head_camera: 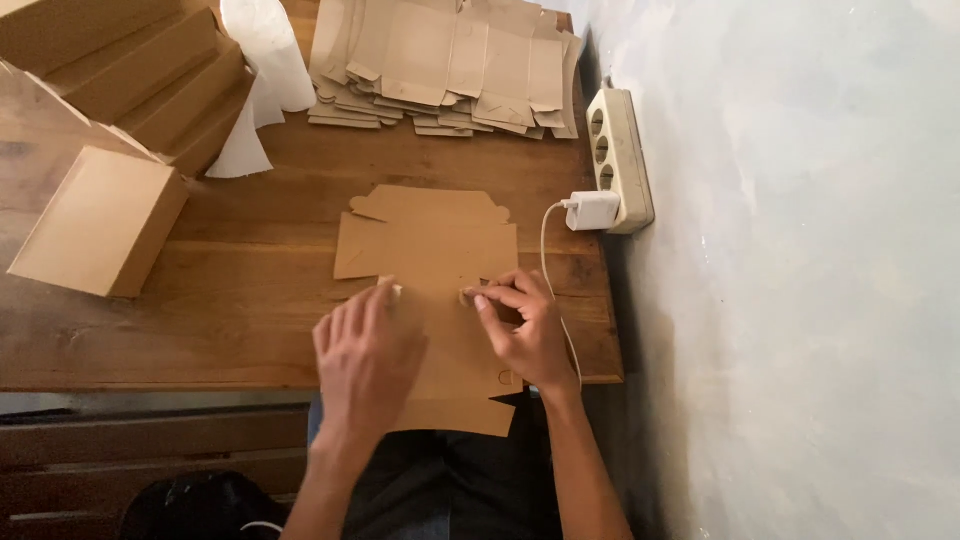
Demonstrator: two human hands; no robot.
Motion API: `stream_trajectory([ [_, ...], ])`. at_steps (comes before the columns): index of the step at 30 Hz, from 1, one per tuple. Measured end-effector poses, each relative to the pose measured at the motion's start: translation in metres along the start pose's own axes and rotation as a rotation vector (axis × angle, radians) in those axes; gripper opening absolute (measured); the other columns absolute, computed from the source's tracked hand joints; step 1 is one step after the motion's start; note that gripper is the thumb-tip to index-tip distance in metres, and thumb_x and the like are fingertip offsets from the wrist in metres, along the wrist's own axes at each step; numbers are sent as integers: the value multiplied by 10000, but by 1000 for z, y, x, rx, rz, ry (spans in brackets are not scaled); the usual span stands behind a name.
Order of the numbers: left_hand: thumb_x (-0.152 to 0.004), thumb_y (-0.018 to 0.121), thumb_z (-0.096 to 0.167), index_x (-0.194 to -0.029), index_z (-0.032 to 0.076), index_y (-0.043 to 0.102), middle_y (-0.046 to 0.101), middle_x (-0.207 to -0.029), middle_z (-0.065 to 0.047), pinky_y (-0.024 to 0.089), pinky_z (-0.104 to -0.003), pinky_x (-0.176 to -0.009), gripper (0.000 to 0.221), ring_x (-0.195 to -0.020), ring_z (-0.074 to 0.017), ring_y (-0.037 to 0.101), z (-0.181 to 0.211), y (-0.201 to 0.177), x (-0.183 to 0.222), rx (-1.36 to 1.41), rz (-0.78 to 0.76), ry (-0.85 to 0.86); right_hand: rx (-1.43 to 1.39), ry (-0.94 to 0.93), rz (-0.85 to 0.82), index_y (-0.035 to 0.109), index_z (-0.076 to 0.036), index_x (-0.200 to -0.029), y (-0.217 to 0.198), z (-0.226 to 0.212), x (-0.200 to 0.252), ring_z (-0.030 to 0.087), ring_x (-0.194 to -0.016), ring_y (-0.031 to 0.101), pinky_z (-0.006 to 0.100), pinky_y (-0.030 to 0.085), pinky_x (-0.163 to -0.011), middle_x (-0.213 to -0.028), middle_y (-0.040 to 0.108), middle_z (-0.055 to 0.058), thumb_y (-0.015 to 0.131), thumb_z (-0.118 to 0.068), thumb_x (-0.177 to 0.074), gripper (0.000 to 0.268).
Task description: Assembling a cardboard box by folding and tucking flaps along pre-scored lines on a wooden table.
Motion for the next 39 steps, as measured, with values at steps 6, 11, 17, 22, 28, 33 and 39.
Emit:
stream_trajectory([
  [6, -941, 645, 518, -1563, 56, 333, 360, -1628, -183, 93, -600, -1262, 835, -1525, -314, 311, 34, 8, 6, 176, -179, 168, 207, -121, -153, 786, -99, -1026, 7, 4, -4, 215, -891, 594, 345, 475, -813, -893, 655, 46, 638, -158, -956, 174],
  [11, -1022, 474, 552, -1640, 206, 256, 276, -1671, -179, 198, -526, -1261, 742, -1557, -364, 237, 43, 7, 9, -10, -145, 339, 174, -95, -138, 767, -73, -1008, 6, 2, -7, 207, -922, 629, 332, 498, -857, -921, 678, 44, 621, -91, -931, 166],
  [17, -1037, 456, 543, -1625, 229, 310, 267, -1679, -172, 232, -504, -1251, 682, -1563, -345, 241, 41, 3, 13, -25, -121, 292, 265, -160, -1, 744, -97, -1070, 3, 2, -4, 210, -947, 610, 361, 485, -910, -1005, 642, 43, 679, -137, -916, 172],
  [22, -1019, 466, 544, -1588, 220, 395, 300, -1669, -174, 245, -503, -1234, 658, -1551, -345, 272, 37, -3, 16, -7, -115, 204, 318, -61, -74, 731, -177, -1131, 6, 13, -5, 200, -1062, 609, 405, 407, -995, -1057, 640, 0, 721, -285, -891, 263],
  [28, -1012, 494, 538, -1581, 237, 410, 340, -1656, -157, 262, -510, -1238, 649, -1535, -346, 319, 34, -4, 17, 1, -70, 176, 447, 38, -173, 698, -235, -1205, 14, 19, -8, 210, -1065, 587, 422, 375, -1008, -1124, 605, -15, 707, -419, -902, 354],
  [33, -1001, 526, 525, -1578, 221, 415, 321, -1662, -160, 268, -521, -1230, 662, -1544, -358, 289, 34, -5, 19, 6, -81, 193, 524, 98, -163, 643, -180, -1123, 20, 22, -16, 236, -1041, 561, 443, 390, -939, -1109, 626, -5, 620, -514, -951, 376],
  [39, -1011, 515, 520, -1576, 218, 419, 358, -1644, -160, 270, -519, -1232, 648, -1537, -355, 307, 36, -6, 18, 3, -77, 196, 577, 82, -79, 612, -164, -956, 26, 24, -22, 211, -882, 577, 395, 419, -852, -907, 618, -23, 693, -478, -940, 324],
])
Point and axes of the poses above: each hand's wrist, its own x-axis away from the middle knuckle, its own y-axis out of the palm, z = x × y, the point moved 4 cm from there along -x, towards the middle knuckle
